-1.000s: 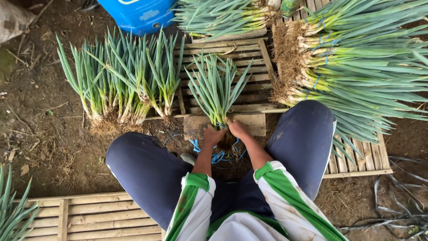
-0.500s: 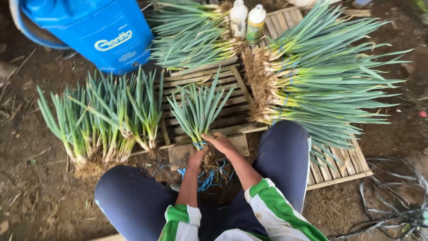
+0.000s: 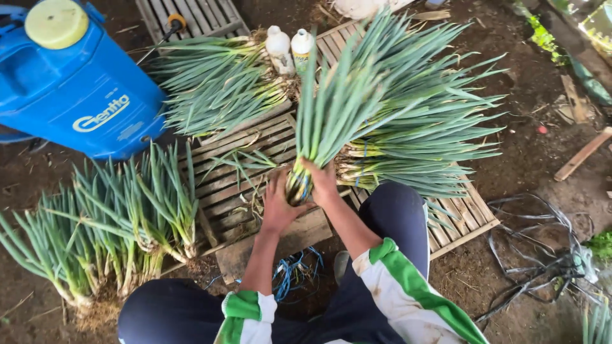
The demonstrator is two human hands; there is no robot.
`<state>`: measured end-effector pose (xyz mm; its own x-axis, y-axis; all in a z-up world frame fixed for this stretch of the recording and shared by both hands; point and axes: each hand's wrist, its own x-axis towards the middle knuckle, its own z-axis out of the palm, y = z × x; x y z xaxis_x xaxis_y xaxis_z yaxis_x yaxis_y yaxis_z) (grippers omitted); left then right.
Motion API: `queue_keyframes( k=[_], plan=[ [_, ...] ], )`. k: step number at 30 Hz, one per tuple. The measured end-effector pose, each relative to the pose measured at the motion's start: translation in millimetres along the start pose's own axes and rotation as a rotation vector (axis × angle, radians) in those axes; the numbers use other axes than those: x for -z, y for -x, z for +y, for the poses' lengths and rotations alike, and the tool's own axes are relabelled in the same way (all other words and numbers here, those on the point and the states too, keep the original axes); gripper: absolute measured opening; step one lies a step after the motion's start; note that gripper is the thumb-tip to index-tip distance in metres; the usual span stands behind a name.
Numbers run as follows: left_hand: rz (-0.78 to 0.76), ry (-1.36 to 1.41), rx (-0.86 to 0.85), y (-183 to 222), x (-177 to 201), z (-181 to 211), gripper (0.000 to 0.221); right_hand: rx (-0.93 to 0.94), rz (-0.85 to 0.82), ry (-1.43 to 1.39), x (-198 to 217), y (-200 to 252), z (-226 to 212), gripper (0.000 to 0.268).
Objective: Bundling green onions into groups and tying them with blue plastic string.
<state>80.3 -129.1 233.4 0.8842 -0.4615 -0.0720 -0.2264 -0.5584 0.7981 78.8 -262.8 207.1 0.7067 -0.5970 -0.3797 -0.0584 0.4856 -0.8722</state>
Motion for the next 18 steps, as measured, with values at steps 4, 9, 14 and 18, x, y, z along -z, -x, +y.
queue_keyframes(
  k=[4, 9, 14, 18],
  plan=[
    [0.145, 0.150, -0.111, 6, 11, -7, 0.090, -0.089, 0.151, -0.099, -4, -37, -80, 0.101],
    [-0.153, -0.259, 0.341, 14, -16, -105, 0.071, 0.041, 0.240, -0.096, -25, -80, -189, 0.118],
    [-0.040, -0.288, 0.374, 37, -39, -185, 0.063, 0.001, 0.318, -0.195, -20, -128, -246, 0.135],
    [0.055, -0.216, 0.351, 43, -31, -199, 0.057, -0.119, 0.440, -0.138, 3, -204, -212, 0.123]
  ],
)
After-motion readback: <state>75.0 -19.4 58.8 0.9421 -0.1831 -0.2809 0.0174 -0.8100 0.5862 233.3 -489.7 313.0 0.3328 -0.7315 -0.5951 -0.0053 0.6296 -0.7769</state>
